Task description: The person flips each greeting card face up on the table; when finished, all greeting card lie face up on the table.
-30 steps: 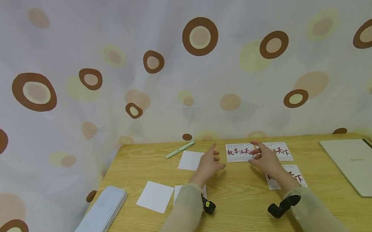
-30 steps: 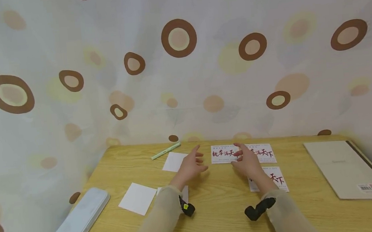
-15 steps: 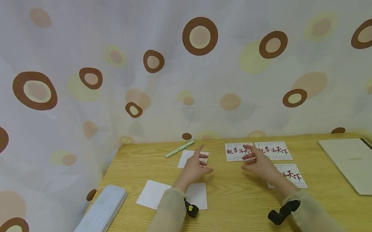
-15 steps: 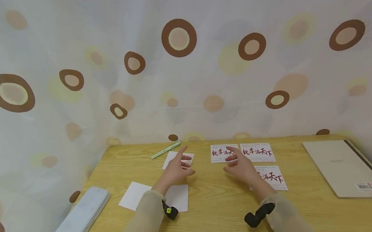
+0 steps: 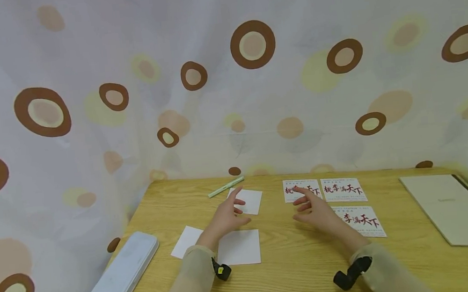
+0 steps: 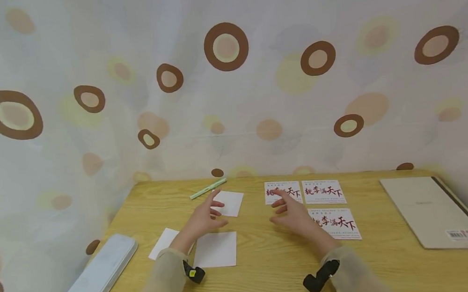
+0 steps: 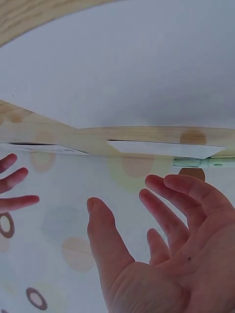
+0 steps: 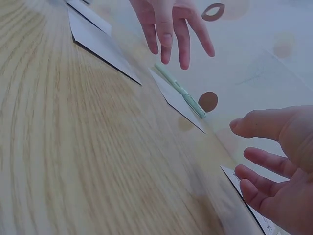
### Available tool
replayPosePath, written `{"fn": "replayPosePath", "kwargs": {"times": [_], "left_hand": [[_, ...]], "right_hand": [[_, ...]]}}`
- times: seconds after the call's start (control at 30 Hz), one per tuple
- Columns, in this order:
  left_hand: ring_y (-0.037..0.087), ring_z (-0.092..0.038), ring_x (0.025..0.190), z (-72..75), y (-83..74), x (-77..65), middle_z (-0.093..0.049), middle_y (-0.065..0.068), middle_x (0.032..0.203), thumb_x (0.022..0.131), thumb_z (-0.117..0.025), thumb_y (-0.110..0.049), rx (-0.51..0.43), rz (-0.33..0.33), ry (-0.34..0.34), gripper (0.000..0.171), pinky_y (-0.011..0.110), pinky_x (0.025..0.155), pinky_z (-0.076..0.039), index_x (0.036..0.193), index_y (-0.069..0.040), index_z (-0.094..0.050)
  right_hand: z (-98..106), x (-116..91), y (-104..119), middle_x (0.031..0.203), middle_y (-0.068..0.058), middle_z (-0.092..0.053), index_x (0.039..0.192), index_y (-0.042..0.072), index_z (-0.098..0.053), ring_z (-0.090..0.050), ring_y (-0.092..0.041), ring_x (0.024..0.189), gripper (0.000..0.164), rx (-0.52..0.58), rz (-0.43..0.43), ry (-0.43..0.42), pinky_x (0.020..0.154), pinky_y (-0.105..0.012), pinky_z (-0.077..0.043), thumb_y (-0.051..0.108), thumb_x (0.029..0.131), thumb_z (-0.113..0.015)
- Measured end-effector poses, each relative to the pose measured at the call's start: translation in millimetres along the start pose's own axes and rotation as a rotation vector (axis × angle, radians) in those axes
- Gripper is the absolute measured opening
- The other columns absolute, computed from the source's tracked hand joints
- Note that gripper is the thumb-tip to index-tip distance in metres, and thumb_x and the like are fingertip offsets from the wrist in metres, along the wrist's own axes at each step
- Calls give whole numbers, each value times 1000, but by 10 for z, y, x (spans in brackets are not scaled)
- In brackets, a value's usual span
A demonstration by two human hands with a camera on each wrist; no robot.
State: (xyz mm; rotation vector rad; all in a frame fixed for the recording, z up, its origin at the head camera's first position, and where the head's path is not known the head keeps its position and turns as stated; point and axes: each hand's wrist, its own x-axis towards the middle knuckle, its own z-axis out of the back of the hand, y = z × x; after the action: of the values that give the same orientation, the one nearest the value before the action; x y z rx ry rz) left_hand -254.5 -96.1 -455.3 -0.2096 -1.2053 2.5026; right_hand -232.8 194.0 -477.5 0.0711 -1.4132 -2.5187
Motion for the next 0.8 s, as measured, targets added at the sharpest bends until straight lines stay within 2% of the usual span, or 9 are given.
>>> {"fn": "replayPosePath", "kwargs": {"times": [0.27, 0.53, 0.8], "left_hand": [[32, -62, 106, 70, 107, -158, -60, 20, 130, 80, -80, -9, 0, 10, 35, 96, 45, 88, -54, 157, -8, -22], [32, -62, 108, 153, 240, -312, -60, 19, 130, 79, -83, -10, 51, -5, 39, 97, 47, 91, -53, 156, -7, -24], [34, -60, 115, 195, 204, -421, -59, 17, 132, 77, -84, -11, 91, -11, 88, 96, 51, 97, -50, 155, -8, -28]], "right_hand": [[-127, -40, 18, 119, -19, -64, 149, 6, -40, -63, -35, 107, 75, -28, 37, 0, 86, -42, -56, 7, 83, -77], [-282, -34, 53, 121, -16, -64, 146, 7, -44, -64, -31, 106, 75, -93, 80, 17, 84, -37, -56, 10, 80, -79], [-365, -64, 181, 123, -16, -62, 146, 7, -45, -61, -28, 105, 74, -121, 113, 58, 79, -32, -53, 8, 80, -80]]}}
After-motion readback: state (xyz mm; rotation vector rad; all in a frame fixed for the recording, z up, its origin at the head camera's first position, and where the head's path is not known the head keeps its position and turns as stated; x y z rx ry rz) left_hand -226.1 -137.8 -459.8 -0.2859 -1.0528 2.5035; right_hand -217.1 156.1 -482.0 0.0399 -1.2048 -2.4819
